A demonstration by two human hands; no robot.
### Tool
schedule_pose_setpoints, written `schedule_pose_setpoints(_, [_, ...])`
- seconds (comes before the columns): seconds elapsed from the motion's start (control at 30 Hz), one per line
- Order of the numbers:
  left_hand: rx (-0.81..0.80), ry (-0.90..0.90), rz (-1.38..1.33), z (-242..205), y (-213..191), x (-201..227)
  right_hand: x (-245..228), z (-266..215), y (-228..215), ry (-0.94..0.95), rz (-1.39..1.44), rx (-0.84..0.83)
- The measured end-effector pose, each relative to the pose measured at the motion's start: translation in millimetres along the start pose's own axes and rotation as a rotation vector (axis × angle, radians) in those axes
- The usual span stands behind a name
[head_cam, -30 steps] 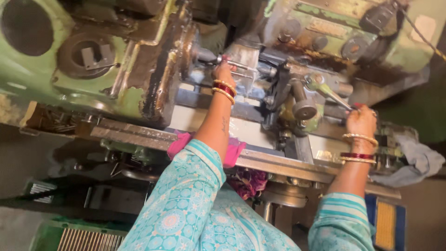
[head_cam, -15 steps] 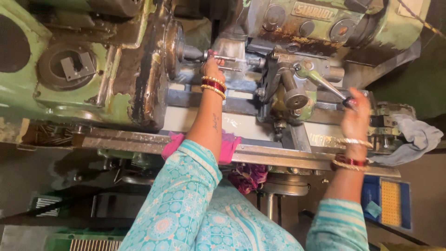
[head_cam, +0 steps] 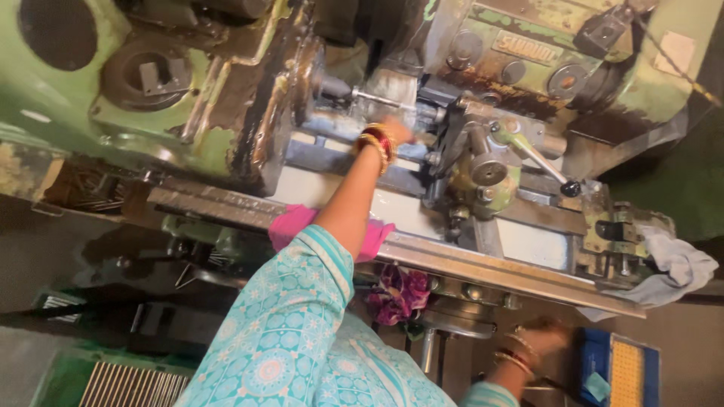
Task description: The person operates a metal lathe to machine cylindrical metal rods. They load a rod into the chuck, engage the cutting tool, and then remove the finished rod, placing it into a green bin. This process is repeated multiple times.
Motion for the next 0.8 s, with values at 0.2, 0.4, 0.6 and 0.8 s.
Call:
schedule_pose_setpoints(0.2, [0.223,0.263,0.064,-143.6,-79.2,44.5,-21.1,-59.8,62.4,0.005,0.055,-0.291])
schedule_pose_setpoints(0.4, [0.931,0.886,0.155,-365.4,-219.2,-46.2,-44.5,-102.4,52.7,-0.047,-0.064,-0.356])
schedule_pose_setpoints(0.6, [0.875,0.199,-0.912,-442.8,-202.9,-272.6,-168.5,-291.0,139.9,-0.387,0.34,-0.985])
schedule_pose_setpoints(0.8, [0.941,0.212,-0.564,-499.2,-109.1,-322.6,-322.7,-458.2,163.8,0.272,0.803,-1.619])
Point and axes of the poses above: each hand's wrist, its own z-axis towards the middle knuckle, its own y-axis out of the palm, x = y × z, the point moved 7 cm from there along z, towards the middle knuckle, and after that the axes turned 5 degrees about z, right-handed, at the moved point
